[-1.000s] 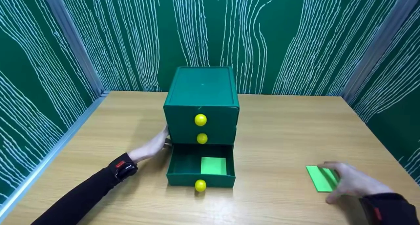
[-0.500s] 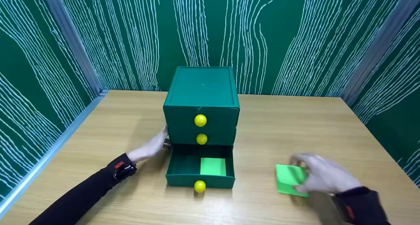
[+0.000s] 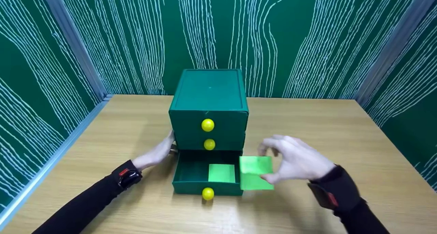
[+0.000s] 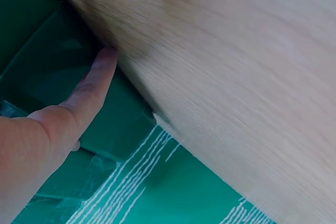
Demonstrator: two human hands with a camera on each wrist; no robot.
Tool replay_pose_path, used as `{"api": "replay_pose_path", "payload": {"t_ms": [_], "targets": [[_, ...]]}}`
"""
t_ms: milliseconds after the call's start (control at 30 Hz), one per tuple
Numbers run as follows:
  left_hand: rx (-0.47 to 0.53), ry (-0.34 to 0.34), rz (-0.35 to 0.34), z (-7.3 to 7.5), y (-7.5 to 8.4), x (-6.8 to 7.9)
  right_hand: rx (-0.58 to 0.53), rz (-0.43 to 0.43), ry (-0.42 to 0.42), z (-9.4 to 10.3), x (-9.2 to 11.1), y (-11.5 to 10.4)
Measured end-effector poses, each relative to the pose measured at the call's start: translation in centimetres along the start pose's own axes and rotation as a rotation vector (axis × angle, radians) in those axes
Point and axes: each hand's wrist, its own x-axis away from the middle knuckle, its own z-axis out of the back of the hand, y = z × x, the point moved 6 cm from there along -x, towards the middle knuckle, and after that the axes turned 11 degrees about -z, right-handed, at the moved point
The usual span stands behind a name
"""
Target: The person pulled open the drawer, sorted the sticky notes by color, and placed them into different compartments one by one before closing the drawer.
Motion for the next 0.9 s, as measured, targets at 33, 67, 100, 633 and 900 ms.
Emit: {"api": "replay_pose_path", "payload": {"t_ms": [33,67,100,633,900], "targets": [[0.001,0.001,-0.005,0.0,0.0,0.0,-0.026,0.025,0.0,-0.1,-0.6,-0.5],[0.001,0.002,-0.01,0.0,0.0,0.0,-0.047,0.043,-0.004,-0.3,-1.2,-0.9],[-0.003,0.0,-0.011,0.0,0.0,0.0,-0.066,0.059,-0.008,-0.5,-1.7,-1.3],[-0.023,-0.011,-0.026,0.0,0.1,0.0,-0.127,0.166,-0.053,-5.2,-5.7,-5.2],[-0.032,-0.005,-0.045,0.0,0.1,0.1,-0.075,0.096,-0.003,-7.6,-6.2,-5.6]]}}
